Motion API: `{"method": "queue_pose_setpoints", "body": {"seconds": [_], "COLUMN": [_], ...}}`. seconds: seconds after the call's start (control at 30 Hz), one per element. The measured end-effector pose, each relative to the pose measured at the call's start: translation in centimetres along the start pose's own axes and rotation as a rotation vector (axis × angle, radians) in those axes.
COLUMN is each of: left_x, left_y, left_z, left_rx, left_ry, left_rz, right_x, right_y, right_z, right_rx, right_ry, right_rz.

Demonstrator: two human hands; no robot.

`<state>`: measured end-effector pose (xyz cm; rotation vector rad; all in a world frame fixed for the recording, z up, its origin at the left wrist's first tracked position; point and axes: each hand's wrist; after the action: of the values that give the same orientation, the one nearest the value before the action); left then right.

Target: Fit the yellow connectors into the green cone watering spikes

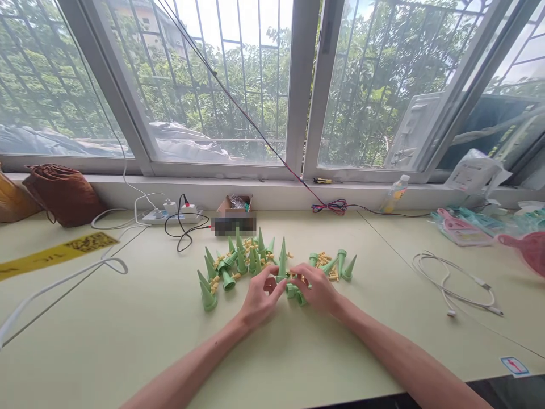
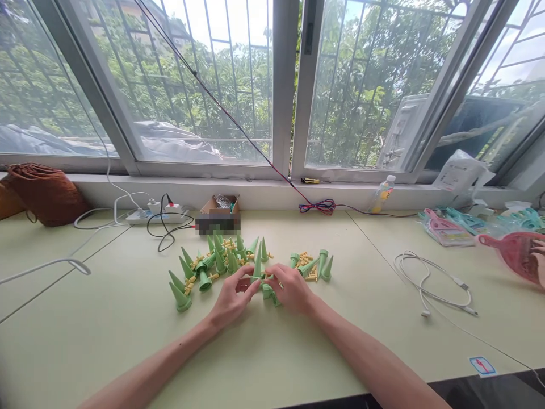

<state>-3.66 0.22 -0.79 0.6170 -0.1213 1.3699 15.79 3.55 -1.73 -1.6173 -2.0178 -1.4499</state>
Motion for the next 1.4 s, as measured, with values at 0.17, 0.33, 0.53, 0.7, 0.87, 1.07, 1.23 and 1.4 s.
{"method": "queue_pose_setpoints", "body": {"seconds": [0.17, 0.33, 0.53, 0.7, 0.87, 1.07, 1.23, 1.4], "left_x": [0.0, -0.1, -0.1, -0.2, -0.3, -0.3, -0.1, 0.0], "left_y": [0.0, 0.1, -0.2, -0.2, -0.2, -0.4, -0.4, -0.4], "left_z": [0.0, 0.1, 0.0, 0.0, 0.0, 0.1, 0.2, 0.5], "left_rx": [0.007, -0.006, 0.014, 0.008, 0.056, 0.118, 0.132, 0.04], "left_ry": [0.003, -0.002, -0.018, -0.031, -0.075, -0.123, -0.104, -0.032], "left_rz": [-0.006, -0.021, 0.0, 0.0, -0.041, -0.058, -0.06, -0.018], "right_x": [0.0, -0.1, -0.2, -0.2, -0.1, -0.1, 0.1, 0.1], "right_y": [-0.2, -0.3, -0.1, 0.0, 0.4, 0.9, 0.8, 0.7], "right_z": [0.0, 0.1, 0.1, 0.3, 0.1, -0.2, -0.2, -0.2], "right_rx": [0.007, -0.004, -0.02, -0.024, -0.023, -0.057, -0.046, -0.013], "right_ry": [-0.01, -0.012, -0.009, 0.003, -0.013, -0.032, -0.044, -0.047], "right_rz": [0.004, -0.005, 0.004, -0.008, -0.013, -0.026, -0.002, 0.018]}}
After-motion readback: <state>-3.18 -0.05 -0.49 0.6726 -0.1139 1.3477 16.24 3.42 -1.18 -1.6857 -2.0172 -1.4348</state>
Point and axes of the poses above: each hand's wrist, its own x-axis towards the middle knuckle, its own y-axis out of the back of the hand, z = x × y, and after that the axes turned 7 degrees about -y, right-handed
